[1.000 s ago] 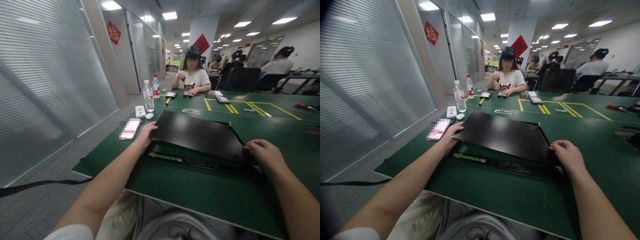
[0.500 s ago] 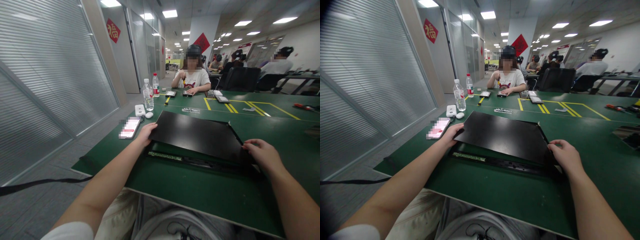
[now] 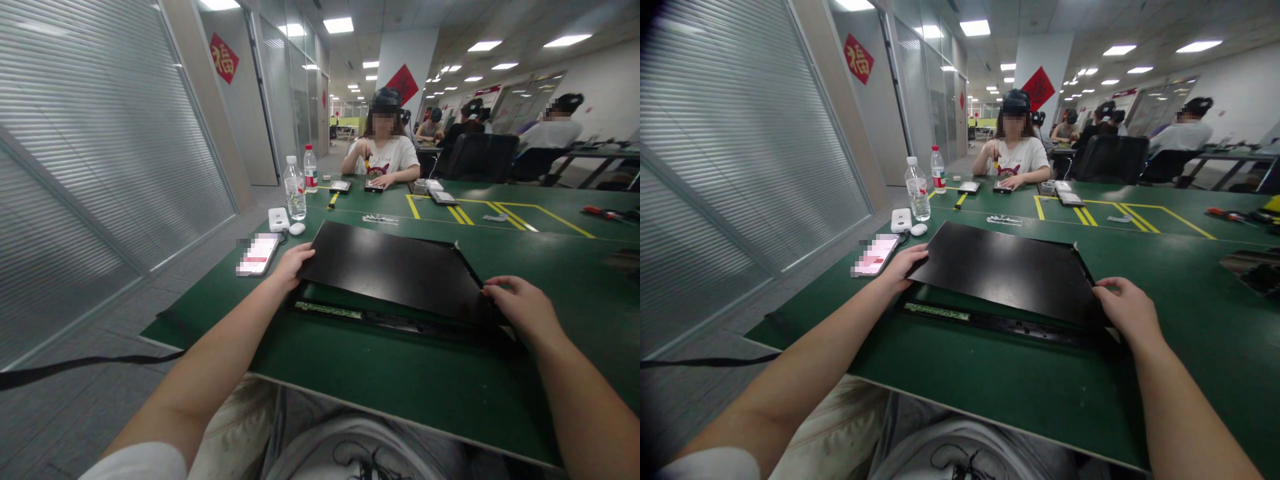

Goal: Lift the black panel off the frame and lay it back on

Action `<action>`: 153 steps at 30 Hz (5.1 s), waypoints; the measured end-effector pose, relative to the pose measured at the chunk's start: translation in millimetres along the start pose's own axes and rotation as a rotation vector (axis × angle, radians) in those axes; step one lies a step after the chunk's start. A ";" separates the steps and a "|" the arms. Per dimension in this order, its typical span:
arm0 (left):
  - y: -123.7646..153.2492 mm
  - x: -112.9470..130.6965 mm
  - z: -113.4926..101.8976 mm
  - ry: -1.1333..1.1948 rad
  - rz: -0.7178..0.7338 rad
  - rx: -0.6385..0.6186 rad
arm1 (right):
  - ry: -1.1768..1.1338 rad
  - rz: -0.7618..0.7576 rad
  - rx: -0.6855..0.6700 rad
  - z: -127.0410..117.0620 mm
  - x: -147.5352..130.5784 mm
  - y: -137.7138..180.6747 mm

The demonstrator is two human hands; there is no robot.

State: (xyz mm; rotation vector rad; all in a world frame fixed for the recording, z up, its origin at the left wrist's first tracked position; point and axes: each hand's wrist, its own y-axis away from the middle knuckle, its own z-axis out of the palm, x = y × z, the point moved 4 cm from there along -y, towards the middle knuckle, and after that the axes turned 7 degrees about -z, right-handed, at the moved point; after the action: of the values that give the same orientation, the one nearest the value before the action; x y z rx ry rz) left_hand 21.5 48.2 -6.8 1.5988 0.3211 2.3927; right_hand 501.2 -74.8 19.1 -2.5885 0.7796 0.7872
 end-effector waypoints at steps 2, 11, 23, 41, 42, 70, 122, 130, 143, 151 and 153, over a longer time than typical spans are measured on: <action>0.5 -0.2 0.0 -0.010 0.006 0.007 | 0.021 0.003 -0.011 -0.3 -0.1 0.3; 4.3 -0.1 2.3 -0.052 0.026 0.035 | 0.075 -0.023 -0.036 3.1 4.3 -2.7; 2.1 0.7 0.0 -0.067 0.008 0.005 | 0.142 -0.062 -0.052 5.1 6.1 -3.7; 4.7 1.5 1.5 -0.094 0.054 0.010 | 0.164 -0.114 -0.047 4.7 3.7 -4.0; 5.6 1.8 2.0 -0.093 0.053 0.014 | 0.168 -0.110 -0.058 4.6 3.2 -3.2; 7.7 2.2 5.4 -0.125 0.088 0.021 | 0.246 -0.221 -0.056 6.6 9.2 -5.8; 2.1 0.8 0.6 -0.113 0.085 0.038 | 0.234 -0.173 -0.031 10.9 17.2 -11.6; -0.7 -0.1 -1.9 -0.123 0.086 0.042 | 0.222 -0.188 0.000 12.9 20.9 -13.5; 2.4 0.5 2.5 -0.115 0.084 0.040 | 0.187 -0.196 0.014 13.4 20.7 -15.9; 6.3 3.4 4.3 -0.117 0.082 0.033 | 0.164 -0.185 0.002 15.6 24.8 -19.5; 6.6 4.3 3.9 -0.121 0.089 0.020 | 0.159 -0.185 0.010 16.1 25.9 -20.0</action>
State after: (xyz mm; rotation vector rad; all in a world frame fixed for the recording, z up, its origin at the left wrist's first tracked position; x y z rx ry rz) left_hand 23.0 43.5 0.5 1.7941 0.2569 2.3497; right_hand 524.4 -62.1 -6.1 -2.6906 0.5739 0.5268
